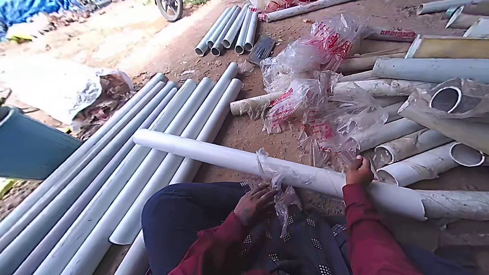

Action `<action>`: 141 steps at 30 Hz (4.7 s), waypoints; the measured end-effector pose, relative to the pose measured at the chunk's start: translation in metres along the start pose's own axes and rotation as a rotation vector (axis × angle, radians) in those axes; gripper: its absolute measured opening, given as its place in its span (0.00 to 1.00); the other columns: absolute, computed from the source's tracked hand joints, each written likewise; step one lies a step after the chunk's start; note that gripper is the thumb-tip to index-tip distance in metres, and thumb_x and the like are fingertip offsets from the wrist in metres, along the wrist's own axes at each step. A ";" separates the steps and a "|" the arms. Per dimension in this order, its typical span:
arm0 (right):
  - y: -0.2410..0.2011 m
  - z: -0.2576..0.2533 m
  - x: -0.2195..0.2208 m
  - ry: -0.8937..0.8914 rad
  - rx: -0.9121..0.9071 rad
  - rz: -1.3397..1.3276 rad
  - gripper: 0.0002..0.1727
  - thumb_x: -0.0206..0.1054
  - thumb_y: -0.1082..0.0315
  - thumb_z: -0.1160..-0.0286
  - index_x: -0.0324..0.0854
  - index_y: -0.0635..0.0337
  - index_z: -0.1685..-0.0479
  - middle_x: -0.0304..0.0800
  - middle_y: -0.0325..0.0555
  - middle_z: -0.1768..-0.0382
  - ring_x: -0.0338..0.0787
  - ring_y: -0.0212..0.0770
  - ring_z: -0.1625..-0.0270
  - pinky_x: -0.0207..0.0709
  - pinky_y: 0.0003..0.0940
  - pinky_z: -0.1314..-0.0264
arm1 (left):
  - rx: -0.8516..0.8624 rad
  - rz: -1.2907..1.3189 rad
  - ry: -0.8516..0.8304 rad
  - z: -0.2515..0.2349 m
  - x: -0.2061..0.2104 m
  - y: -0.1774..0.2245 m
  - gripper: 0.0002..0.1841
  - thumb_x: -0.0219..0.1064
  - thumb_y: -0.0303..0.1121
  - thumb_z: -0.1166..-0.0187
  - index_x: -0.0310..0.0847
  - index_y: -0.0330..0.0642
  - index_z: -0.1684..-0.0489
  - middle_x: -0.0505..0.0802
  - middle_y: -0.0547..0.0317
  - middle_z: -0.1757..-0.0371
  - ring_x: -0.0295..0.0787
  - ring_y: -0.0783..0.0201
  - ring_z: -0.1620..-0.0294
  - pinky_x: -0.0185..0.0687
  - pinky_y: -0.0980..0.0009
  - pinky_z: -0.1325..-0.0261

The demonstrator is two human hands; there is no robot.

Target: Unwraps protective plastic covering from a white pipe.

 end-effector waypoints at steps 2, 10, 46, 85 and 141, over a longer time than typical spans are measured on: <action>-0.005 0.012 0.003 -0.003 -0.036 0.015 0.25 0.47 0.63 0.06 0.79 0.76 0.30 0.90 0.74 0.42 0.90 0.71 0.38 0.74 0.67 0.32 | -0.151 -0.063 0.000 -0.030 -0.021 -0.047 0.32 0.80 0.40 0.31 0.81 0.38 0.25 0.87 0.37 0.29 0.77 0.36 0.20 0.71 0.44 0.18; -0.047 0.081 0.067 -0.166 -0.443 0.220 0.18 0.54 0.71 0.14 0.86 0.76 0.47 0.94 0.70 0.56 0.93 0.71 0.48 0.80 0.65 0.39 | -0.160 0.077 -0.495 -0.065 0.066 -0.122 0.28 0.69 0.30 0.20 0.77 0.52 0.17 0.75 0.46 0.13 0.59 0.42 0.08 0.36 0.37 0.07; 0.094 0.008 -0.071 0.335 0.681 -0.257 0.24 0.41 0.59 0.01 0.72 0.69 0.28 0.87 0.49 0.61 0.88 0.36 0.65 0.81 0.31 0.57 | -1.338 0.765 0.663 0.020 0.029 -0.133 0.40 0.65 0.35 0.13 0.43 0.34 0.07 0.61 0.38 0.09 0.58 0.52 0.09 0.58 0.58 0.13; -0.018 0.068 0.041 -0.221 -0.182 0.366 0.17 0.60 0.67 0.17 0.90 0.67 0.42 0.95 0.62 0.45 0.94 0.63 0.42 0.81 0.59 0.40 | -0.369 0.103 -0.585 -0.119 0.141 -0.056 0.23 0.57 0.46 0.09 0.84 0.44 0.26 0.89 0.46 0.27 0.79 0.46 0.19 0.61 0.48 0.11; -0.019 0.029 0.074 -0.396 -0.170 0.387 0.20 0.53 0.64 0.10 0.85 0.72 0.46 0.92 0.74 0.55 0.92 0.75 0.49 0.78 0.71 0.51 | -0.547 0.385 -0.257 -0.025 0.078 0.019 0.31 0.57 0.18 0.24 0.64 0.22 0.16 0.93 0.27 0.58 0.92 0.40 0.62 0.84 0.47 0.48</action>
Point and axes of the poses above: each hand's wrist, its own z-axis away from the middle knuckle, its own x-axis out of the palm, y = z × x, the point moved 10 cm from there along -z, towards the middle knuckle
